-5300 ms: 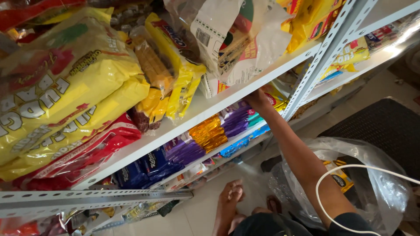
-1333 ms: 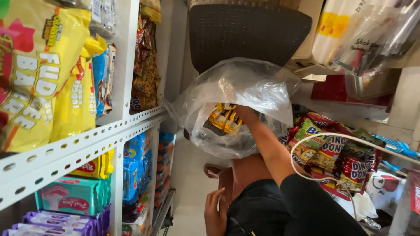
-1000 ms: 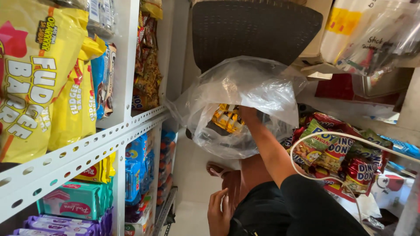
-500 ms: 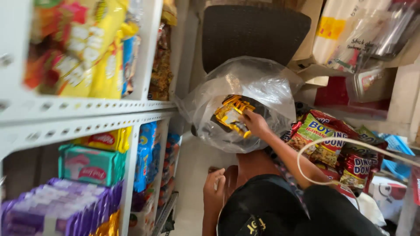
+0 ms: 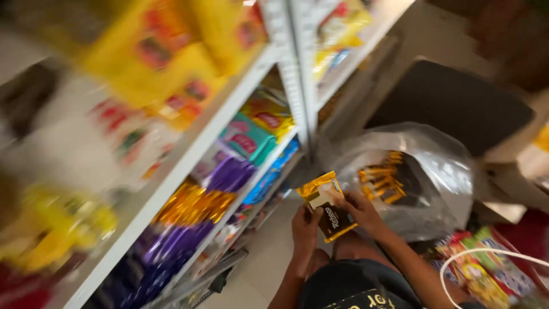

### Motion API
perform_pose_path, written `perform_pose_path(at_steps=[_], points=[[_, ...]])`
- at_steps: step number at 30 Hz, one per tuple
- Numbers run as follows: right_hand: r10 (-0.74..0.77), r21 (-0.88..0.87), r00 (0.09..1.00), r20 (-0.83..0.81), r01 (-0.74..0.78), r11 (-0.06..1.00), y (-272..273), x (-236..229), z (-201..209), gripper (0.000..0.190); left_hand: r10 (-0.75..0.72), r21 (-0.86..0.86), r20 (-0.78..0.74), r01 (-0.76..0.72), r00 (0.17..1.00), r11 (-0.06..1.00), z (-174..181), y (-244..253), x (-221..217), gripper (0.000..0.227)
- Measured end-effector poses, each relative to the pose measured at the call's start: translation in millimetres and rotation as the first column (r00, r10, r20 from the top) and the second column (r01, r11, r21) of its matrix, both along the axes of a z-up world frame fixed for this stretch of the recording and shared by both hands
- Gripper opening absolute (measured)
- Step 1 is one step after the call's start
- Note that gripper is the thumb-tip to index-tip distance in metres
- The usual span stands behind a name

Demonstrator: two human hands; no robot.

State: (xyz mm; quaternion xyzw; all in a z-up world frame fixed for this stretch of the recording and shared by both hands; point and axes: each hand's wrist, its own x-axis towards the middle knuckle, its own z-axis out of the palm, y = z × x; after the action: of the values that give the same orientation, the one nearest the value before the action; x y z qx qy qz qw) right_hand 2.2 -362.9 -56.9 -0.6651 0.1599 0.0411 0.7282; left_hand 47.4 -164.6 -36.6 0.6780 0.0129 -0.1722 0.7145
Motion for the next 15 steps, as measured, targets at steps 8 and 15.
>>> perform_pose_path(at_steps=[8, 15], points=[[0.198, -0.173, 0.976, 0.089, -0.18, 0.968, 65.1, 42.1, 40.5, 0.035, 0.143, -0.158, -0.007, -0.142, 0.99, 0.977, 24.8, 72.0, 10.7, 0.025], [0.423, -0.232, 0.906, -0.009, -0.413, 0.881, 88.9, 55.4, 81.7, 0.048, 0.34, -0.226, -0.058, -0.344, 0.939, 0.911, 65.4, 109.7, -2.4, 0.032]])
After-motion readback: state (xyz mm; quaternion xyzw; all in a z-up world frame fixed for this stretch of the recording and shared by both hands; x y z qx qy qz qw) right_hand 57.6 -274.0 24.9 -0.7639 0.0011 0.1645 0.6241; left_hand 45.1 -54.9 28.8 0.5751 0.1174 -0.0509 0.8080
